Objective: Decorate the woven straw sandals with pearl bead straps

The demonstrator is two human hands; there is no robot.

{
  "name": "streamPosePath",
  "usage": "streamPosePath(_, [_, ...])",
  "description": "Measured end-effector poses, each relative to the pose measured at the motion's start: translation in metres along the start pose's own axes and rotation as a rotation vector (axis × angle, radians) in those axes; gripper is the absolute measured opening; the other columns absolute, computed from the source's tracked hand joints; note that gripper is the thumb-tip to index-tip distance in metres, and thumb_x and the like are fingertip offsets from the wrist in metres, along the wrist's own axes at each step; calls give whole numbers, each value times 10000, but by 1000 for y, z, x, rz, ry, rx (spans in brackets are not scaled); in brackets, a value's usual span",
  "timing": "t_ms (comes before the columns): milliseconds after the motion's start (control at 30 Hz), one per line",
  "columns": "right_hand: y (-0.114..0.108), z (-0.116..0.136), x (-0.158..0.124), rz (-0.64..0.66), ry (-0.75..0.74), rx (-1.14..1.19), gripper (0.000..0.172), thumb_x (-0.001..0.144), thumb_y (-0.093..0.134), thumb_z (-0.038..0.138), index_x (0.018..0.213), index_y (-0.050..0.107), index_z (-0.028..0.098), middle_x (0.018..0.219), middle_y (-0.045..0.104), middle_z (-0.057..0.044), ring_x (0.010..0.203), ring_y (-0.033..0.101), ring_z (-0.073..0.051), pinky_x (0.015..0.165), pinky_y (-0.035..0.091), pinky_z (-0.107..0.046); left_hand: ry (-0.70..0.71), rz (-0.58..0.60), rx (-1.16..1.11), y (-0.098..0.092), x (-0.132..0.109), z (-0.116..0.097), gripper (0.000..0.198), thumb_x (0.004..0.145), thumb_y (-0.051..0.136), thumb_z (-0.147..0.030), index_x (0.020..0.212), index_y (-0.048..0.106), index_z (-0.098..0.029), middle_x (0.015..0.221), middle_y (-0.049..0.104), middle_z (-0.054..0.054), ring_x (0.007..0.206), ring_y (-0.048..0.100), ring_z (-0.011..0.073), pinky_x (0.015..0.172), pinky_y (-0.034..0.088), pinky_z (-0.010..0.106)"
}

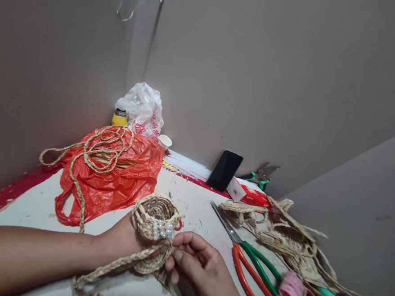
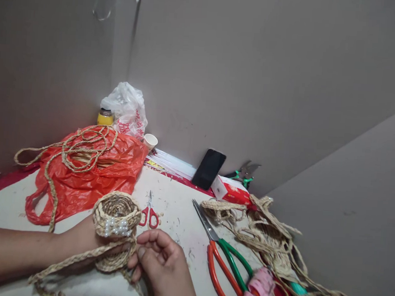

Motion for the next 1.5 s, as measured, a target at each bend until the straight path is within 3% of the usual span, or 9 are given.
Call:
streamPosePath(133, [-3, 2, 4, 46, 5, -4, 332, 648, 849, 340, 821, 671, 121, 589, 708, -50, 439, 569, -74, 463, 428, -170, 21, -38, -74, -7, 0, 2, 295, 630, 789, -337, 684, 562, -157, 641, 548, -25, 591, 485, 112, 599, 440, 253])
streamPosePath(367, [-3, 5, 3, 88, -1, -48, 254, 648, 854, 289, 785, 708, 133, 587, 678, -18, 536, 599, -87, 502, 457, -167, 104, -53, 85, -11, -4, -2, 180, 682, 737, -242, 720, 579, -165, 685, 540, -33, 652, 473, 117, 654, 435, 238])
streamPosePath(667, [-1, 16, 2, 122, -129, -305, 192, 698, 805, 282, 765, 665, 169, 612, 599, 36, 559, 507, -78, 547, 407, -188, 102, -31, 132, -10, -3, -2, 121, 694, 722, -203, 753, 623, -164, 738, 593, -19, 728, 526, 139, 747, 445, 254])
streamPosePath(833, [0, 19, 1, 162, -149, -368, 192, 701, 801, 238, 776, 633, 186, 654, 569, 53, 572, 454, -74, 546, 367, -184, 48, -31, 112, -12, -4, 2, 130, 694, 726, -210, 739, 617, -154, 712, 588, -25, 692, 528, 133, 692, 435, 236])
streamPosePath(1067, [-1, 20, 0, 101, -195, -381, 186, 710, 774, 274, 752, 620, 178, 592, 529, 54, 535, 453, -85, 526, 380, -191, 22, -21, 140, -12, -1, 6, 141, 725, 714, -255, 769, 625, -155, 733, 601, -19, 711, 541, 139, 683, 439, 229])
streamPosePath(1300, [3, 34, -7, 29, -416, -557, 36, 782, 644, 213, 777, 641, 177, 644, 594, 9, 558, 508, -110, 530, 424, -212, 144, -60, 257, -16, -1, 2, 153, 732, 712, -266, 781, 624, -151, 782, 632, 5, 740, 554, 141, 801, 447, 277])
streamPosePath(1400, [1, 31, -6, 36, -348, -540, 87, 773, 660, 236, 728, 635, 165, 599, 575, 12, 531, 494, -107, 505, 410, -215, 116, -73, 203, -16, 1, 3, 148, 708, 729, -262, 747, 632, -157, 774, 638, 3, 748, 561, 148, 803, 451, 290])
streamPosePath(1500, [-2, 21, -4, 83, -188, -380, 161, 745, 728, 291, 724, 629, 166, 549, 561, 29, 496, 488, -97, 489, 405, -212, -16, -38, 71, -13, 3, 8, 157, 652, 756, -224, 745, 649, -155, 738, 643, -8, 725, 566, 153, 749, 463, 293])
Point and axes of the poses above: each hand's wrist, its own x-axis towards the middle knuckle, its own y-axis out of the palm, z = x × y, the point moved 7 cm from there along x, towards the middle knuckle
